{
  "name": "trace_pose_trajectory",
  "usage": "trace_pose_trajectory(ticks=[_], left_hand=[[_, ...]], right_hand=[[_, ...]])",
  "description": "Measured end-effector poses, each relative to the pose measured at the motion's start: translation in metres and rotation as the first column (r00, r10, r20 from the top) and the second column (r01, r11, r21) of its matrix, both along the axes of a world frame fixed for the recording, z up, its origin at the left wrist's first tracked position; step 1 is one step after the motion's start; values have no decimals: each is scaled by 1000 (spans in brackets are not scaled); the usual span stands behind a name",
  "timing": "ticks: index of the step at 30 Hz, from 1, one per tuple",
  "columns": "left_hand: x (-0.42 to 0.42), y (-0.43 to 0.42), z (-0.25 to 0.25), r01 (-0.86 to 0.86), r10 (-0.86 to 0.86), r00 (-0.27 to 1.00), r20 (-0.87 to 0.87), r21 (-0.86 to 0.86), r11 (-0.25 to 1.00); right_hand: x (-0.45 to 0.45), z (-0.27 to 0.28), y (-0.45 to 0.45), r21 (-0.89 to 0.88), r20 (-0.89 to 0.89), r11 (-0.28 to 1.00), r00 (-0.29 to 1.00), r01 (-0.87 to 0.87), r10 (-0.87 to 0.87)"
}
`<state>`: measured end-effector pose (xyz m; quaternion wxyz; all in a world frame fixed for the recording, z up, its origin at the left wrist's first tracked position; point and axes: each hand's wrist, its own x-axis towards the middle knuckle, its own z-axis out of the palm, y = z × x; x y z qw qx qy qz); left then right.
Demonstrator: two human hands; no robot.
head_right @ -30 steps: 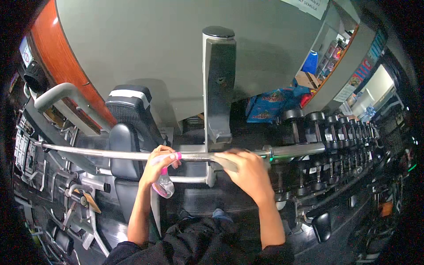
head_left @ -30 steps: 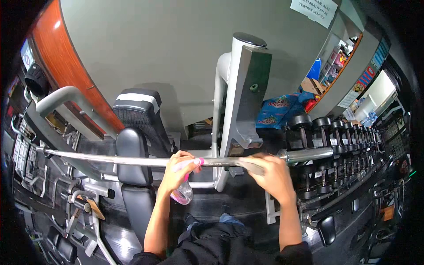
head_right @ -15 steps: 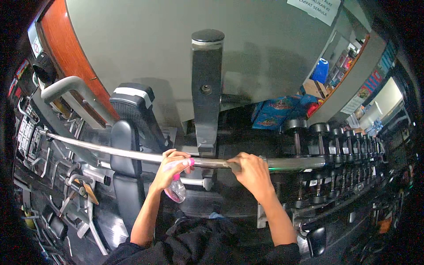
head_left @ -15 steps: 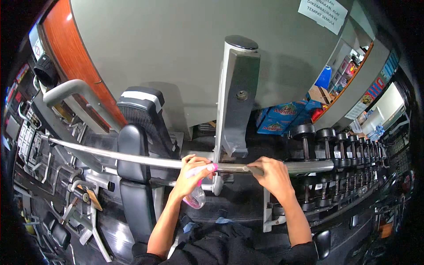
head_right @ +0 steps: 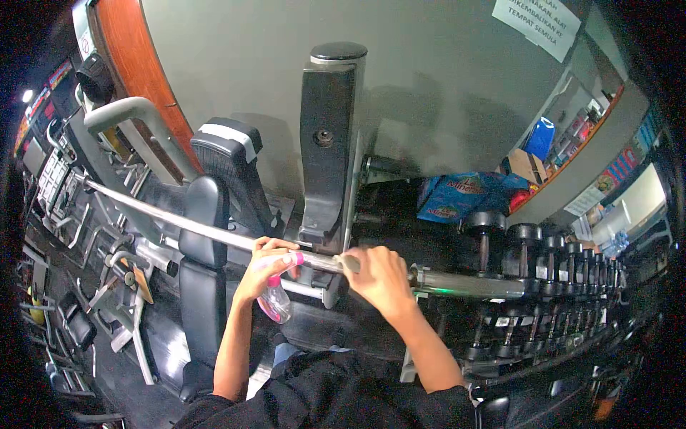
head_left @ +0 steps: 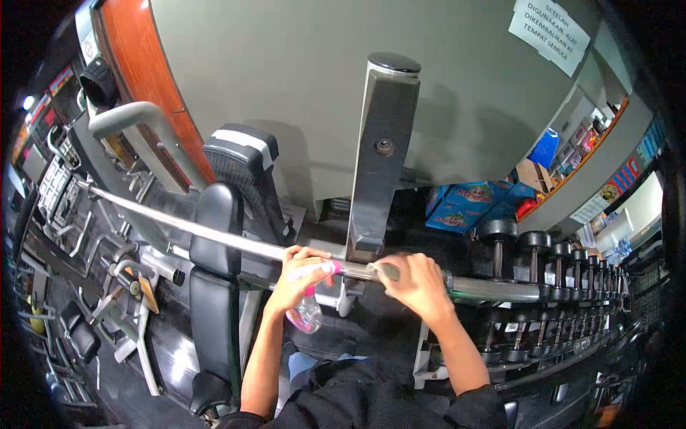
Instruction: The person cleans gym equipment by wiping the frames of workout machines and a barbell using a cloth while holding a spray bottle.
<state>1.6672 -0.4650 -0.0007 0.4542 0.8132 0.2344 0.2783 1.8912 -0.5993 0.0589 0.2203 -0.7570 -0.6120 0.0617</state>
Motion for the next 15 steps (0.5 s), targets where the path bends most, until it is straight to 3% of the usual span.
trace_pose_trajectory(ticks=[1, 5, 7, 9, 10, 15], left_hand=[[0, -1, 1, -5, 5, 1000, 3, 2, 1000], [-1, 0, 2, -2, 2, 1000, 11, 9, 1000], [-3, 2, 0, 4, -4, 1000, 22, -8, 1000], [-3, 4, 0, 31, -31, 999, 26, -14, 999], [-4, 4, -1, 31, -31, 999, 25, -15, 999], [-6, 5, -5, 31, -29, 999, 32, -42, 999]], right_hand=[[8, 9, -1, -151, -77, 988, 996, 21, -33], [14, 7, -13, -42, 29, 999, 1000, 3, -2], [5, -8, -9, 71, 166, 989, 979, -133, 119], [-15, -11, 1, 119, 186, 958, 953, -262, 238], [-25, -14, 3, 108, 80, 958, 963, -267, 259], [-25, -15, 7, 84, 78, 945, 947, -317, 311]])
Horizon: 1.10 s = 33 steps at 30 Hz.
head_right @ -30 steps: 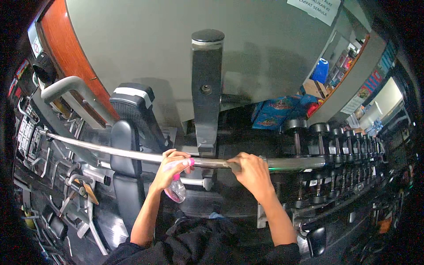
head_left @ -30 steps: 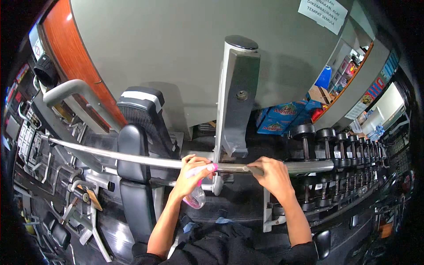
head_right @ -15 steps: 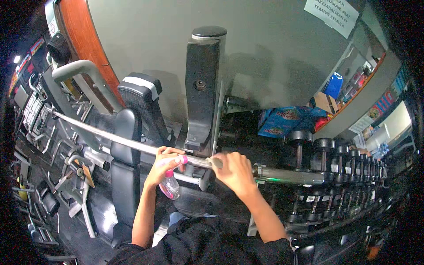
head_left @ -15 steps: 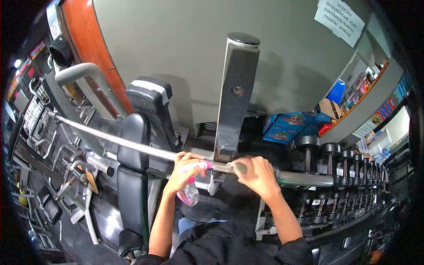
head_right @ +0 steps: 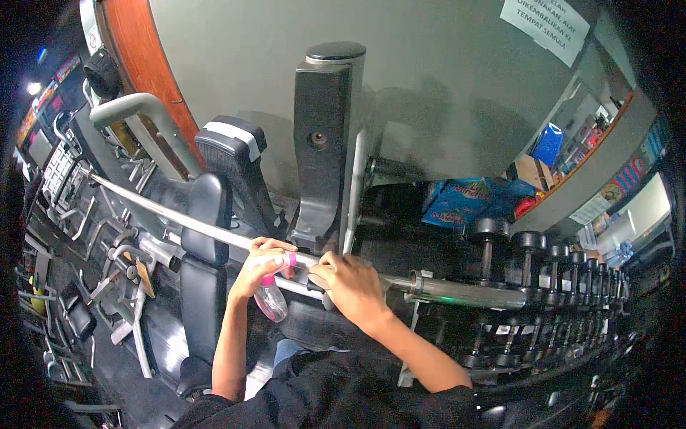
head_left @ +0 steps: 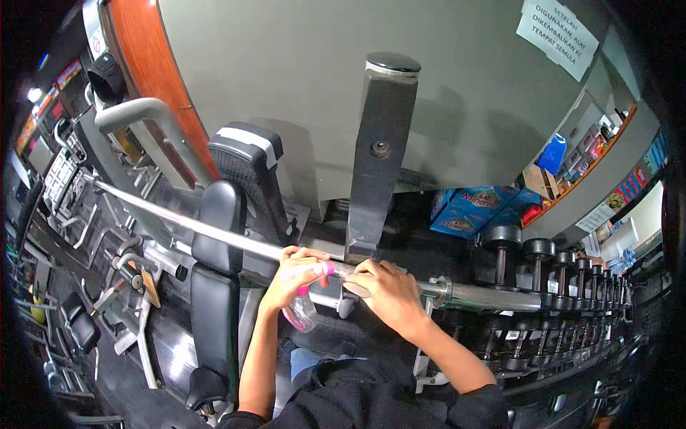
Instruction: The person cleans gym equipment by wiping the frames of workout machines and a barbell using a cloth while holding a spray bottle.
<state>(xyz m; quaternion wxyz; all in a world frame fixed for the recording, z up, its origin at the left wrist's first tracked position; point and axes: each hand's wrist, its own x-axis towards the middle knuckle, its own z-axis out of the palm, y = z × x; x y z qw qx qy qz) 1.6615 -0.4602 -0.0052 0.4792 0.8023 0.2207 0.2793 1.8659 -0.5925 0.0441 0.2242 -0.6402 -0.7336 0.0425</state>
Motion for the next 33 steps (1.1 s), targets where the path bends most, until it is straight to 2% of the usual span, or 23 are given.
trace_pose_trajectory(ticks=[2, 6, 8, 9, 12, 14, 16, 17, 19, 20, 22, 23, 24, 26, 28, 30, 31, 32, 33], left_hand=[[-1, -1, -2, 2, -2, 1000, 4, -9, 1000], [-2, 0, 0, 15, -15, 1000, -5, -1, 1000], [-1, -2, 3, 11, -11, 1000, -4, 6, 1000], [0, -2, 4, 7, -7, 1000, -2, 15, 1000], [1, -2, 6, 6, -5, 1000, -30, 44, 999], [1, -4, 7, 0, 1, 1000, -23, 39, 999], [2, -4, 8, -4, 4, 1000, -16, 39, 999], [2, -4, 7, -8, 8, 1000, -5, 20, 1000], [1, -2, 6, -15, 15, 1000, 5, 4, 1000], [1, -1, 6, -11, 11, 999, -36, 3, 1000], [0, -1, 4, -5, 5, 997, -78, -2, 1000], [0, -1, 4, -1, 2, 999, -45, 8, 1000], [0, -1, 3, 0, 0, 1000, -11, 18, 1000], [0, 0, 4, -2, 2, 1000, -12, 17, 1000], [0, -1, 4, -2, 2, 1000, -11, 9, 1000], [1, 0, 7, 12, -11, 999, -32, 28, 1000], [1, -1, 6, 13, -12, 999, -32, 28, 1000], [1, 0, 6, 12, -11, 1000, -26, 24, 1000], [0, 0, 6, 11, -11, 1000, -21, 20, 1000]], right_hand=[[12, 1, -8, -6, -16, 1000, 1000, -27, 27], [36, 17, -33, 20, 60, 1000, 998, 7, -8], [46, 28, -42, -160, 93, 972, 983, 175, -161], [48, 38, -42, -215, 50, 946, 970, 242, -236], [57, 32, -29, -192, 38, 950, 969, 246, -243], [52, 32, -10, -265, 22, 934, 970, 241, -244], [53, -11, 14, -31, -108, 987, 982, 155, -158], [58, -17, 22, -27, -108, 987, 981, 157, -159], [66, -18, 41, -335, -110, 935, 980, 119, -164], [72, -13, 47, -335, -111, 935, 981, 116, -162], [93, -6, 53, -634, -109, 773, 988, 13, -106], [103, -2, 52, -705, -58, 709, 993, 31, -101], [111, -4, 48, -679, 18, 732, 998, 58, -62], [120, 9, 42, -741, 55, 665, 996, 92, -77], [116, 12, 40, -736, 54, 670, 995, 96, -83], [97, 14, 35, -662, 77, 731, 985, 166, -155], [88, 8, 24, -480, 15, 864, 986, 153, -166], [82, -15, 17, -118, 33, 988, 995, 96, -93], [67, -12, 14, -139, -36, 982, 990, 130, -137]])
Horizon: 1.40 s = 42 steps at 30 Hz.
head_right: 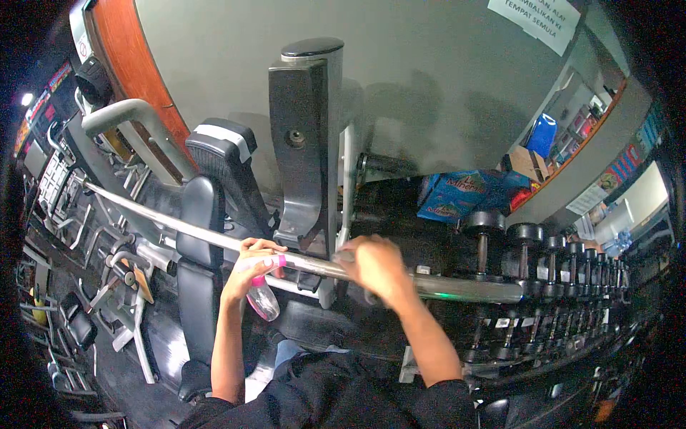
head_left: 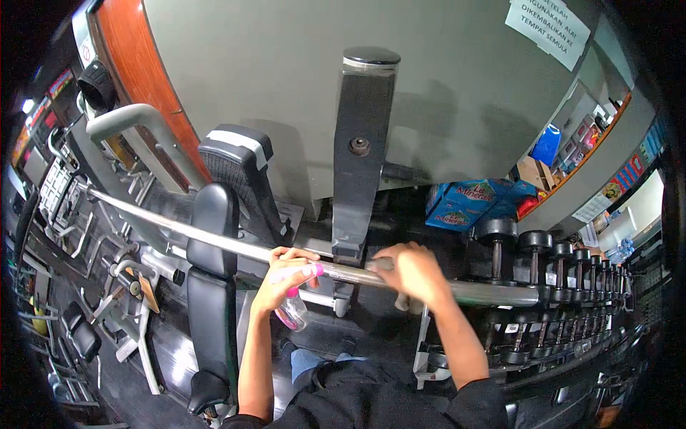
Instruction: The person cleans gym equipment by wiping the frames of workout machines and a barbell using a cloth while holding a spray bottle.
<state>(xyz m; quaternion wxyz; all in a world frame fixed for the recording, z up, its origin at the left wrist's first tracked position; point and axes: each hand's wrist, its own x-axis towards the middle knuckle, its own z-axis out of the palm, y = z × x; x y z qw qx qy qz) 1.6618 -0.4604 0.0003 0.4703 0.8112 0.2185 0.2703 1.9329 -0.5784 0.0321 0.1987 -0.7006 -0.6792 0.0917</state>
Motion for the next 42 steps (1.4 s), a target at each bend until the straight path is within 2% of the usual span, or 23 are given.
trace_pose_trajectory(ticks=[3, 4, 5, 7, 9, 13, 14, 15, 16, 17, 19, 21, 23, 25, 27, 30, 33, 35, 37, 38, 39, 41, 42], left_hand=[[-1, 0, 1, 1, -1, 1000, 10, 6, 1000], [-1, 2, 0, 22, -22, 1000, -10, 8, 1000], [-1, 1, 0, 31, -31, 999, -14, 9, 999], [0, -3, 2, -13, 13, 1000, 5, 3, 1000], [0, -3, 5, 7, -7, 1000, -5, 8, 1000], [-2, 0, 5, 39, -39, 999, -22, 38, 998], [-1, 1, 5, 45, -44, 999, -21, 40, 998], [-1, 0, 5, 40, -39, 999, -30, 30, 999], [-2, 0, 6, 36, -35, 999, -42, 19, 999], [-2, 1, 5, 39, -38, 998, -47, 19, 999], [-2, 2, 3, 48, -46, 997, -61, 30, 998], [-2, 1, 5, 46, -45, 997, -66, 9, 999], [-3, 2, 4, 45, -46, 998, -45, -16, 999], [-3, 0, 7, 40, -42, 997, -57, -32, 999], [-1, 2, 5, 30, -31, 998, -60, -19, 999], [0, -1, 8, 36, -35, 997, -68, 10, 999], [0, -3, 7, 33, -32, 998, -62, 21, 999], [0, -4, 4, 32, -30, 998, -59, 26, 999], [0, -7, 3, 23, -23, 999, -33, 12, 1000], [0, -9, 3, 30, -29, 999, -29, 10, 1000], [1, -11, 3, 32, -31, 999, -35, 17, 999], [3, -16, 2, 37, -36, 999, -35, 25, 999], [4, -19, 0, 15, -12, 999, -40, 62, 998]], right_hand=[[-45, 19, -17, 87, -96, 985, 986, 148, -140], [-49, 14, -22, 198, -83, 973, 991, 120, -105], [-50, 8, -30, 198, -86, 972, 990, 129, -113], [-51, -3, -48, 338, -113, 925, 984, 171, -141], [-53, -7, -65, 287, -100, 931, 974, 225, -204], [-64, -38, -87, 303, -248, 863, 908, 405, -338], [-68, -57, -88, 180, -510, 824, 767, 537, -388], [-72, -66, -89, 20, -721, 782, 551, 623, -420], [-80, -55, -90, -263, -857, 767, 223, 586, -464], [-82, -80, -90, -278, -951, 818, -26, 503, -308], [-94, -90, -77, -372, -899, 823, -387, 429, -204], [-100, -90, -63, -419, -809, 848, -557, 325, -187], [-104, -94, -50, -361, -797, 881, -592, 306, -121], [-105, -89, -42, -404, -714, 850, -697, 338, -63], [-99, -82, -49, -396, -721, 868, -687, 298, -93], [-83, -91, -64, -376, -663, 843, -747, 385, 45], [-60, -97, -81, -338, -698, 767, -692, 546, 185], [-58, -105, -84, -328, -679, 748, -695, 576, 237], [-78, -89, -68, -425, -767, 572, -615, 701, 184], [-87, -101, -57, -354, -822, 568, -537, 743, 191], [-98, -95, -49, -328, -833, 613, -526, 719, 170], [-119, -104, -33, -318, -888, 719, -459, 618, 1], [-130, -92, -29, -361, -881, 700, -471, 616, -39]])
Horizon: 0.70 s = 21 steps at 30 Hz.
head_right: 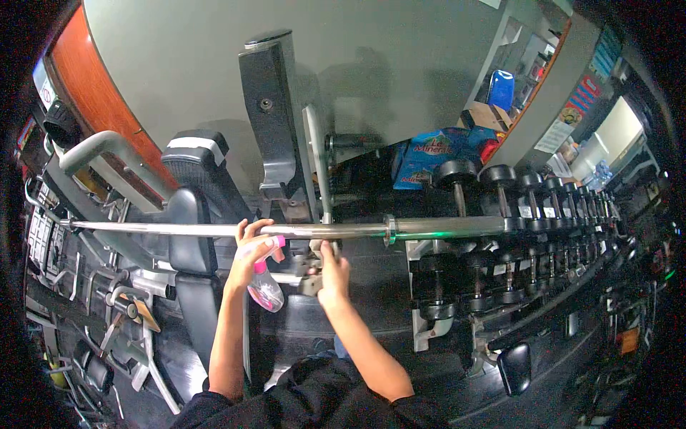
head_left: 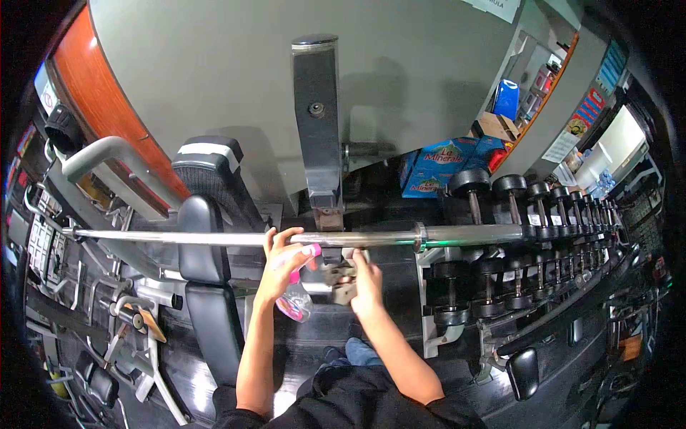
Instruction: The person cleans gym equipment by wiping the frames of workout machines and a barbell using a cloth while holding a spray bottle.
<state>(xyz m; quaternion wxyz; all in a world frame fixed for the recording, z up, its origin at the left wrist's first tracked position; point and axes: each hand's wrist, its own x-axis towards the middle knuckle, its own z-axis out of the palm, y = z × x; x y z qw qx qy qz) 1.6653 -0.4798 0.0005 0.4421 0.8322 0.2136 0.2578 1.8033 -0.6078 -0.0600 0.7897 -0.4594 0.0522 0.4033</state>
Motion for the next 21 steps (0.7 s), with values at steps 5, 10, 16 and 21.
trace_pose_trajectory(ticks=[5, 10, 16, 21], left_hand=[[-4, -14, 1, -1, 2, 999, 34, -28, 1000], [-19, -30, 10, 32, -22, 997, 70, -153, 988], [-9, -55, 2, 60, -18, 983, 184, -229, 972], [-4, -65, -8, 39, 1, 978, 210, -185, 982]], right_hand=[[15, 16, -25, 3, -23, 998, 998, 56, -56], [53, 24, -76, -67, 172, 987, 976, 145, -132], [54, 72, -82, -142, 989, 903, 14, 405, 149], [74, 77, -61, -403, 848, 789, -135, 464, 513]])
